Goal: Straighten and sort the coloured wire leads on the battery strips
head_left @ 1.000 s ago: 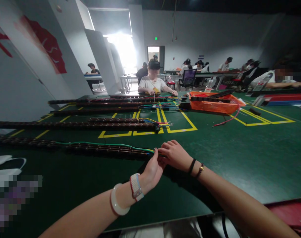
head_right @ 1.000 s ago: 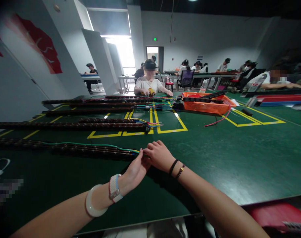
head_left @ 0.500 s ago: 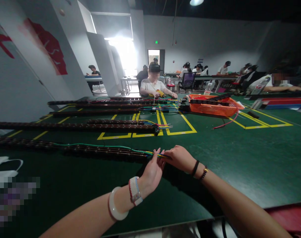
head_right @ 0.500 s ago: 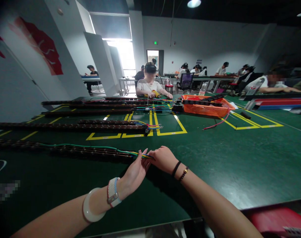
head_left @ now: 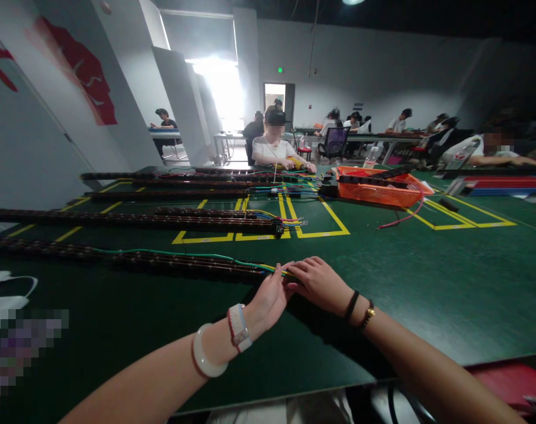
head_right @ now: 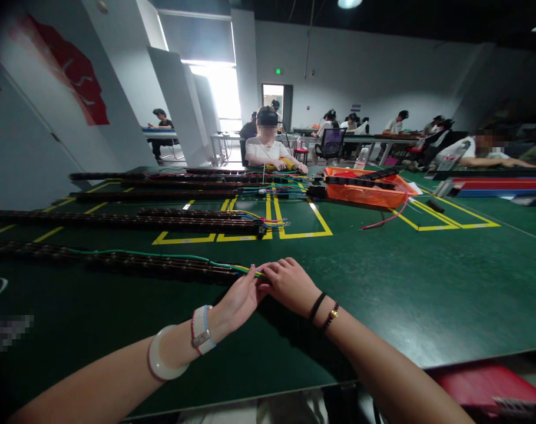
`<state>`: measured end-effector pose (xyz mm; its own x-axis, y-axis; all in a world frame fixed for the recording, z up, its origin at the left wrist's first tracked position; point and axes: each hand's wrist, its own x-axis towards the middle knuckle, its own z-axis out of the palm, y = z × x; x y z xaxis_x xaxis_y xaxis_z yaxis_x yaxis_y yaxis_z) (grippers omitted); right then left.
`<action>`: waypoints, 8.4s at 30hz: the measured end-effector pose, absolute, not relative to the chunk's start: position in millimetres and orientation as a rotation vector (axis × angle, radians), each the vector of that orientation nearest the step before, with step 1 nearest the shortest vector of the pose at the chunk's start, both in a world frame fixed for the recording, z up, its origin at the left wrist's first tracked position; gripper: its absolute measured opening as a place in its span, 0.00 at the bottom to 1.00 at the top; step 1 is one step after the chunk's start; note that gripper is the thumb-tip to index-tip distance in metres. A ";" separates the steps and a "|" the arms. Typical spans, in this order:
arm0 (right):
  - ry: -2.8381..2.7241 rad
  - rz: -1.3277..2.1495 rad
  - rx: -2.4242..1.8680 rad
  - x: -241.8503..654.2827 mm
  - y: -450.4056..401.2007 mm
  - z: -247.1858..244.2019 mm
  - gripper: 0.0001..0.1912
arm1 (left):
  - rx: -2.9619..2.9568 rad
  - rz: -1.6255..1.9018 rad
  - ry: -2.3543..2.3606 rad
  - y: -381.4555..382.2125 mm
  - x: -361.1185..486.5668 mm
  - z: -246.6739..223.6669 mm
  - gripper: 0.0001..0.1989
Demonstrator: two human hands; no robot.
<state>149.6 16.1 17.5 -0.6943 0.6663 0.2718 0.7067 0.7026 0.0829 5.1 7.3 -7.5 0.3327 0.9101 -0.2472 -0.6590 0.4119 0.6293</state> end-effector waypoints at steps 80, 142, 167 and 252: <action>-2.366 0.647 -1.590 210.5 66.2 8.7 0.22 | 0.576 0.949 0.636 14.4 -3.7 0.2 0.14; -2.559 -0.176 -1.376 187.9 43.1 25.9 0.25 | 0.705 0.935 0.662 9.7 -2.8 -4.0 0.13; -2.853 0.024 -0.947 179.7 36.0 15.2 0.08 | 1.267 0.504 0.631 -2.6 2.4 4.8 0.23; -2.730 -0.365 -1.146 144.3 48.0 13.4 0.06 | 0.680 0.942 0.792 8.4 4.0 1.6 0.12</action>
<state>144.3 48.0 13.4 -0.6944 0.6793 0.2374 0.7178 0.6771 0.1621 4.0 8.4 1.6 0.3596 0.8884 -0.2853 -0.4329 0.4297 0.7924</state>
